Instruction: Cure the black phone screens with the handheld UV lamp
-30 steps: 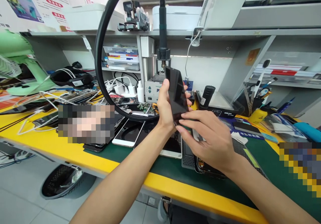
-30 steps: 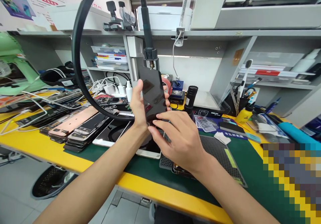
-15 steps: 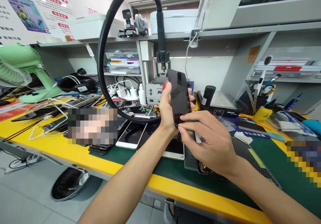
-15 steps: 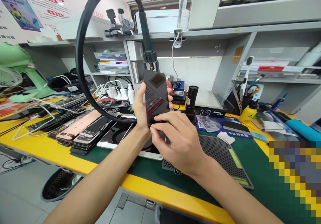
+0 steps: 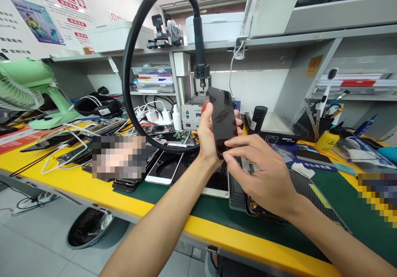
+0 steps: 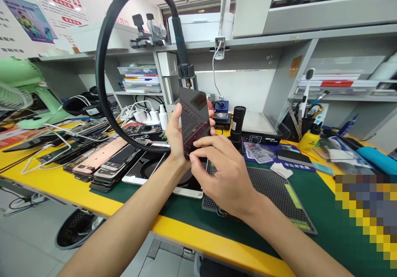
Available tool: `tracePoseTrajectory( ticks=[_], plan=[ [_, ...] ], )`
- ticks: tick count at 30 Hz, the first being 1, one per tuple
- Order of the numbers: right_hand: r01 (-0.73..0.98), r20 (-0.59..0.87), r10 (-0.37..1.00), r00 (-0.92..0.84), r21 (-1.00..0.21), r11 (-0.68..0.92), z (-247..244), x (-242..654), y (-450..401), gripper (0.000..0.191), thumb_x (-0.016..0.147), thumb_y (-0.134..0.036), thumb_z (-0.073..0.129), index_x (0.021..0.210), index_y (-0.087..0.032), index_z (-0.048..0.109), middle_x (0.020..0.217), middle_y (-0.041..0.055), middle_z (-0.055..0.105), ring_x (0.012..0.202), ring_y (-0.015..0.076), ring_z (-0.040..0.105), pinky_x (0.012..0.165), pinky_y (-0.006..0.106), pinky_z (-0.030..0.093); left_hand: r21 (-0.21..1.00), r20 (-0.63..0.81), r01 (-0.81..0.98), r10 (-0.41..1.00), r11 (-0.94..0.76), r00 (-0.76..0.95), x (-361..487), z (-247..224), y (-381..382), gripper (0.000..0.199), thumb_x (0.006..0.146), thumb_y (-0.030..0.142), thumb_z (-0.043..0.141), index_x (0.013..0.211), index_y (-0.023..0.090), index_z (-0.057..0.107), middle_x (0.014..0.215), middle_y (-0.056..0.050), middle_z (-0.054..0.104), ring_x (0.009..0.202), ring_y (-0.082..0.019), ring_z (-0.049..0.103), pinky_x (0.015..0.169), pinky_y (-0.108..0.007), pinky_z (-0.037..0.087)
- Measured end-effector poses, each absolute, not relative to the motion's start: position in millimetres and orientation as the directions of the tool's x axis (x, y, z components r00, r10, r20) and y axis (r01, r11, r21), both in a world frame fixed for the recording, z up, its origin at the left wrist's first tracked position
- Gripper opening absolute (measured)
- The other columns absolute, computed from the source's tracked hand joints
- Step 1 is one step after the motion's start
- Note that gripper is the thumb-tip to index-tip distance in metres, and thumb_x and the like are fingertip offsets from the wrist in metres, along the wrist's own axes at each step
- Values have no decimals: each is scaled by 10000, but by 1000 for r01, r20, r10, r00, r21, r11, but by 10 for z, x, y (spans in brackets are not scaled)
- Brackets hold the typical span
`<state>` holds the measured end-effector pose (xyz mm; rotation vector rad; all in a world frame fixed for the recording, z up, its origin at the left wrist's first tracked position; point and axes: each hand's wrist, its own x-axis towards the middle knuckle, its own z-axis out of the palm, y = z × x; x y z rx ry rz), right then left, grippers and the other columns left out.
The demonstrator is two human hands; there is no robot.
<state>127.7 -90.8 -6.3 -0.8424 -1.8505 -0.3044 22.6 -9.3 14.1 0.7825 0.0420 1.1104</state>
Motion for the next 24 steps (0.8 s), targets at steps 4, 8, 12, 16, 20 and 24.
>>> tracePoseTrajectory(
  ticks=[4, 8, 12, 16, 20, 24],
  plan=[
    [661, 855, 485, -185, -256, 705, -66, 1295, -914, 72, 922, -162, 623, 917, -197, 686, 1064, 41, 680, 1039, 133, 635, 957, 298, 501, 577, 326, -785, 818, 226, 474, 227, 140, -85, 564, 927, 628, 495, 1092, 131, 703, 941, -98, 731, 710, -160, 685, 697, -270, 570],
    [653, 832, 532, -157, -317, 688, -72, 1315, -919, 77, 933, -189, 618, 899, -205, 686, 1072, 27, 672, 1042, 113, 629, 974, 269, 483, 584, 346, -785, 810, 210, 474, 235, 133, -59, 564, 934, 614, 491, 1096, 120, 708, 931, -101, 729, 729, -165, 684, 699, -274, 569],
    [649, 820, 556, -136, -350, 675, -69, 1316, -917, 84, 934, -203, 618, 885, -215, 686, 1072, 11, 672, 1038, 99, 629, 971, 247, 476, 596, 350, -781, 815, 188, 463, 242, 121, -40, 567, 941, 612, 468, 1082, 122, 716, 929, -101, 730, 729, -165, 685, 699, -271, 566],
    [645, 819, 560, -128, -359, 674, -64, 1310, -918, 80, 927, -200, 623, 880, -218, 686, 1074, 3, 674, 1040, 95, 629, 963, 237, 476, 606, 339, -774, 821, 182, 459, 239, 123, -48, 567, 941, 615, 464, 1073, 125, 718, 925, -98, 731, 698, -163, 680, 689, -278, 566],
    [644, 819, 559, -131, -359, 676, -59, 1305, -910, 81, 924, -197, 625, 879, -218, 689, 1074, 3, 674, 1033, 92, 632, 953, 231, 482, 602, 336, -775, 820, 191, 464, 233, 137, -71, 579, 940, 623, 466, 1079, 122, 719, 928, -103, 735, 710, -166, 688, 702, -276, 568],
    [647, 826, 546, -138, -342, 682, -52, 1302, -907, 79, 922, -186, 626, 879, -210, 688, 1066, 9, 674, 1029, 90, 633, 960, 228, 479, 599, 335, -776, 820, 194, 464, 229, 144, -87, 586, 951, 620, 447, 1103, 123, 717, 963, -105, 746, 744, -170, 703, 727, -267, 568]
  ],
)
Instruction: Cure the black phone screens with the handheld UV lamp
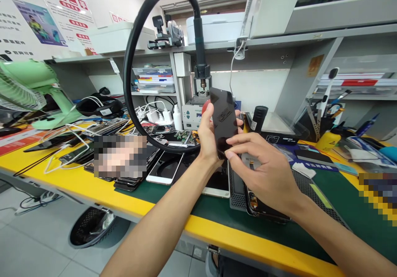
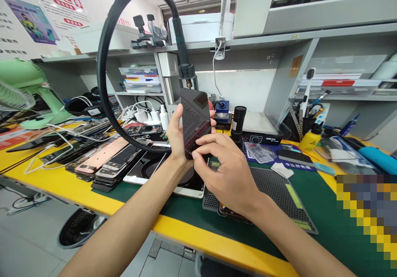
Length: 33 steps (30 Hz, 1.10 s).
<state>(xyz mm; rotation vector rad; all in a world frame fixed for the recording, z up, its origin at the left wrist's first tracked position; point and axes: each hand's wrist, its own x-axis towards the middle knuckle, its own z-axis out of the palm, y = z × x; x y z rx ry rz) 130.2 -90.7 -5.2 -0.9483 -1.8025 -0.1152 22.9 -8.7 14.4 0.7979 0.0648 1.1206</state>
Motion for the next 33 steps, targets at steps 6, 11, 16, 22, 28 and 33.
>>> tracePoseTrajectory(
  ticks=[6, 11, 16, 22, 28, 33],
  plan=[
    [643, 840, 521, -152, -316, 697, -36, 1301, -931, 79, 925, -183, 622, 884, -196, 688, 1050, 24, 673, 1028, 92, 630, 959, 226, 481, 569, 360, -789, 794, 230, 491, 217, 153, -94, 586, 969, 603, 429, 1086, 107, 718, 1008, -122, 744, 782, -175, 710, 737, -259, 567],
    [646, 839, 519, -162, -307, 699, -30, 1301, -953, 77, 926, -181, 623, 888, -198, 688, 1047, 23, 672, 1021, 97, 627, 958, 245, 484, 548, 368, -788, 766, 280, 528, 198, 156, -107, 600, 975, 605, 421, 1100, 96, 712, 989, -133, 740, 804, -183, 709, 767, -270, 571],
    [646, 845, 508, -170, -293, 704, -21, 1293, -962, 75, 920, -166, 629, 889, -204, 686, 1044, 18, 673, 1014, 105, 626, 948, 271, 485, 572, 383, -774, 747, 270, 543, 190, 129, -93, 638, 963, 627, 423, 1125, 83, 715, 952, -133, 736, 764, -182, 701, 754, -276, 565],
    [658, 850, 490, -192, -259, 707, -22, 1276, -970, 71, 918, -161, 627, 889, -204, 676, 1043, 28, 674, 1011, 136, 628, 919, 320, 490, 607, 394, -750, 721, 262, 570, 179, 132, -101, 684, 943, 660, 412, 1072, 61, 718, 896, -133, 715, 740, -183, 680, 766, -286, 551],
    [674, 864, 454, -217, -204, 710, -26, 1253, -972, 73, 910, -151, 627, 922, -209, 670, 1026, 42, 682, 983, 164, 630, 897, 373, 486, 618, 321, -718, 731, 320, 602, 172, 185, -153, 668, 896, 689, 453, 1034, 88, 710, 832, -117, 700, 703, -182, 664, 718, -280, 539],
    [666, 853, 483, -198, -244, 704, -17, 1254, -979, 87, 925, -163, 613, 897, -220, 673, 1023, 37, 683, 985, 163, 635, 897, 361, 496, 636, 283, -686, 720, 354, 634, 175, 172, -140, 690, 892, 702, 442, 1064, 94, 719, 849, -124, 711, 745, -197, 685, 780, -305, 553]
  ],
)
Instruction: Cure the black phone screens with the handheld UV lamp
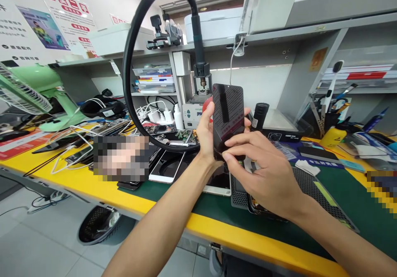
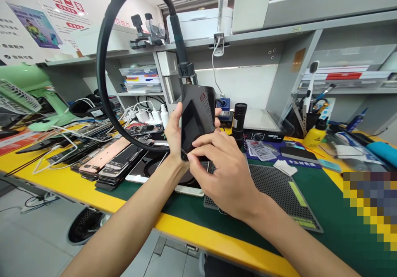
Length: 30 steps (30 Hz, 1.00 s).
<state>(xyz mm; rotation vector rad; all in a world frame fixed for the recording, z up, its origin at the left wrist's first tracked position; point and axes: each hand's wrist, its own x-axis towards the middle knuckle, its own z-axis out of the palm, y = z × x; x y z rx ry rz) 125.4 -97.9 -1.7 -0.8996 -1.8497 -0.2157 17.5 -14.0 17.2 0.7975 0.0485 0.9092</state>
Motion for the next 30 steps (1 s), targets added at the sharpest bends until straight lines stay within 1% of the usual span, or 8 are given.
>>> tracePoseTrajectory(
  ticks=[4, 8, 11, 18, 21, 25, 28, 30],
  plan=[
    [648, 825, 542, -159, -327, 688, -16, 1273, -996, 81, 930, -184, 622, 891, -226, 679, 1038, 24, 674, 1008, 144, 631, 927, 315, 494, 685, 267, -663, 743, 302, 614, 201, 148, -111, 636, 907, 679, 448, 1014, 126, 744, 862, -113, 717, 803, -217, 705, 793, -306, 563],
    [646, 791, 599, -121, -396, 653, -5, 1291, -1006, 90, 938, -226, 627, 877, -253, 688, 1031, -14, 681, 963, 119, 643, 916, 289, 491, 661, 271, -679, 743, 318, 612, 222, 139, -107, 559, 926, 629, 481, 1007, 147, 751, 967, -107, 737, 811, -207, 707, 755, -304, 579],
    [639, 776, 624, -94, -434, 635, 7, 1293, -993, 90, 928, -241, 649, 857, -262, 701, 1023, -25, 687, 945, 112, 650, 883, 264, 500, 660, 265, -673, 735, 335, 625, 234, 132, -108, 531, 932, 625, 489, 1020, 171, 750, 989, -97, 737, 782, -205, 704, 692, -315, 583],
    [597, 729, 683, -51, -526, 605, 53, 1309, -965, 124, 904, -246, 679, 792, -272, 724, 981, -34, 706, 895, 114, 680, 743, 219, 543, 674, 270, -687, 775, 272, 572, 301, 68, -61, 490, 916, 618, 528, 931, 174, 734, 876, -73, 725, 749, -208, 699, 682, -333, 581],
    [580, 700, 713, -45, -563, 589, 81, 1327, -951, 144, 891, -224, 683, 764, -270, 731, 941, -36, 717, 854, 116, 690, 720, 212, 559, 695, 210, -662, 800, 282, 562, 317, 48, -42, 481, 923, 602, 515, 960, 172, 728, 858, -78, 727, 753, -228, 706, 641, -328, 568],
    [550, 663, 748, -33, -613, 567, 121, 1347, -934, 157, 880, -213, 685, 742, -263, 740, 893, -32, 733, 820, 134, 699, 689, 223, 570, 705, 88, -626, 835, 333, 543, 338, 38, -34, 486, 888, 621, 551, 925, 163, 709, 825, -95, 719, 667, -224, 678, 560, -324, 532],
    [550, 616, 788, -10, -655, 518, 146, 1357, -935, 160, 873, -228, 695, 725, -262, 746, 877, -49, 736, 717, 105, 669, 568, 196, 517, 699, 29, -621, 854, 354, 520, 360, 27, -32, 458, 877, 610, 566, 879, 171, 696, 779, -98, 708, 758, -259, 699, 610, -339, 555],
    [537, 587, 810, -1, -683, 496, 155, 1361, -938, 166, 871, -233, 694, 716, -256, 748, 858, -52, 734, 643, 87, 633, 508, 190, 473, 695, 11, -616, 850, 372, 526, 372, 18, -31, 461, 876, 613, 560, 852, 171, 689, 803, -109, 715, 828, -271, 705, 672, -352, 575]
  ],
)
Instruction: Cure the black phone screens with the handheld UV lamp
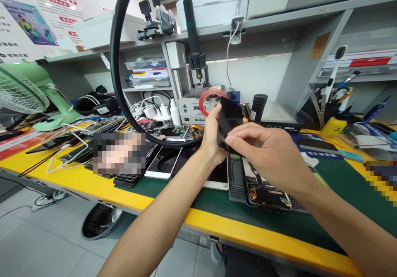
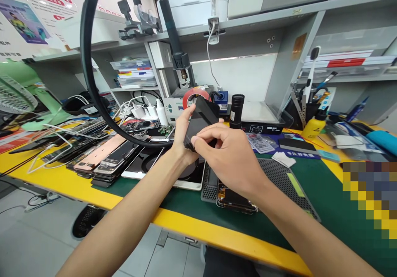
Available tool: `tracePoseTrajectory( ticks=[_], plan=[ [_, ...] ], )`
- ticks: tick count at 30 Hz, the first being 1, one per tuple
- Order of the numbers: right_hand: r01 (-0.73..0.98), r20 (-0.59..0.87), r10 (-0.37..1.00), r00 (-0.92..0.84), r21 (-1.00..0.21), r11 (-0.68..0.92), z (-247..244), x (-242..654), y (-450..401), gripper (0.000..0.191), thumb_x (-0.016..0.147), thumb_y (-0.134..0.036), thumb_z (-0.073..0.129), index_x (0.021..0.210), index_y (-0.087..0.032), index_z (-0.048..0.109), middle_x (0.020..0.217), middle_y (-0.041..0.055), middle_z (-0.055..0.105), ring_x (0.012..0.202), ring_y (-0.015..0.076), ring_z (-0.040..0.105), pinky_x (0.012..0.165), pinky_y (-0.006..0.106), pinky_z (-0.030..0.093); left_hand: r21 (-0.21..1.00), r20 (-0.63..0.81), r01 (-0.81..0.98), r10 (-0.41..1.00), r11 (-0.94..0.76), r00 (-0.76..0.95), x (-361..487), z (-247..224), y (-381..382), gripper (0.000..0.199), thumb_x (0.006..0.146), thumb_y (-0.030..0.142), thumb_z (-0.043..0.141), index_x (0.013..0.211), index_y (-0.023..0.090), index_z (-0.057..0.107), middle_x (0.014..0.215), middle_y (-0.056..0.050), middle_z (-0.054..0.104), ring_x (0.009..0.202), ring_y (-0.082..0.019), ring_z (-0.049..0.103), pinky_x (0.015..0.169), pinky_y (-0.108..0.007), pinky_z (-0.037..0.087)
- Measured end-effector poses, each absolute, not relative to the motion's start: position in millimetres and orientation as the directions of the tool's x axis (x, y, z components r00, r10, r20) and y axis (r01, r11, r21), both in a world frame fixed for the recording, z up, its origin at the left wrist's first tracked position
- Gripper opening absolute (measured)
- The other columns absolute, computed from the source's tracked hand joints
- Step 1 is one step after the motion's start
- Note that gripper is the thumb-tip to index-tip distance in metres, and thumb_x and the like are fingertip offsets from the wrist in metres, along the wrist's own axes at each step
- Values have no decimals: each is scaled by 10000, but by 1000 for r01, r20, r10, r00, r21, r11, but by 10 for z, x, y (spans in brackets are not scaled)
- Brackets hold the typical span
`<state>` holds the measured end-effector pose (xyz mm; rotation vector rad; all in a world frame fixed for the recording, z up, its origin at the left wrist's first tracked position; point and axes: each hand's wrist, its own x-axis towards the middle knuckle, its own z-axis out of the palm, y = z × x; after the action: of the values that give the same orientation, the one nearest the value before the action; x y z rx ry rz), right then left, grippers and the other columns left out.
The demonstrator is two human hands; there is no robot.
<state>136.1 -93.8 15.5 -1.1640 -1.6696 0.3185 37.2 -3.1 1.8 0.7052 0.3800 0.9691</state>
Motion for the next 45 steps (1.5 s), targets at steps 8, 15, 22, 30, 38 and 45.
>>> tracePoseTrajectory(
  ticks=[8, 15, 22, 30, 38, 45],
  plan=[
    [495, 552, 834, -16, -720, 486, 185, 1359, -945, 177, 874, -257, 686, 713, -226, 754, 816, -26, 725, 450, 45, 455, 363, 199, 311, 687, 19, -637, 867, 350, 497, 382, 38, -80, 406, 906, 549, 557, 789, 175, 662, 775, -88, 687, 863, -269, 706, 760, -373, 583],
    [509, 562, 827, -24, -705, 494, 198, 1361, -955, 197, 876, -234, 676, 690, -218, 741, 765, -32, 710, 418, 32, 388, 357, 206, 269, 703, 15, -616, 859, 355, 512, 378, 21, -80, 426, 903, 564, 539, 814, 170, 672, 811, -100, 704, 890, -287, 708, 766, -381, 583],
    [530, 596, 802, -38, -669, 521, 191, 1391, -985, 151, 882, -254, 665, 758, -262, 752, 833, -40, 724, 625, 108, 593, 511, 236, 442, 697, 61, -610, 816, 377, 575, 353, 33, -42, 484, 896, 604, 518, 842, 157, 697, 835, -117, 716, 793, -258, 699, 680, -357, 572],
    [716, 831, 346, -435, 87, 693, -17, 1401, -945, 227, 858, -185, 666, 1084, -165, 667, 1098, 133, 663, 1043, 274, 607, 940, 487, 508, 604, 172, -657, 731, 451, 660, 219, 179, -57, 586, 980, 571, 363, 981, 100, 710, 936, -145, 725, 768, -194, 684, 743, -296, 561],
    [744, 811, 238, -534, 317, 589, -36, 1409, -915, 213, 816, -62, 706, 1024, -109, 700, 1032, 135, 678, 975, 281, 631, 799, 427, 521, 592, 188, -674, 738, 441, 648, 219, 189, -82, 576, 1004, 526, 327, 1006, 95, 710, 932, -143, 717, 754, -187, 666, 753, -288, 528],
    [743, 802, 225, -553, 353, 569, -44, 1383, -888, 241, 814, -77, 724, 1051, -113, 694, 1026, 130, 669, 957, 266, 618, 826, 435, 524, 582, 222, -668, 700, 463, 679, 195, 177, -61, 589, 1011, 528, 329, 1015, 87, 719, 936, -145, 717, 762, -195, 674, 710, -282, 542]
  ],
)
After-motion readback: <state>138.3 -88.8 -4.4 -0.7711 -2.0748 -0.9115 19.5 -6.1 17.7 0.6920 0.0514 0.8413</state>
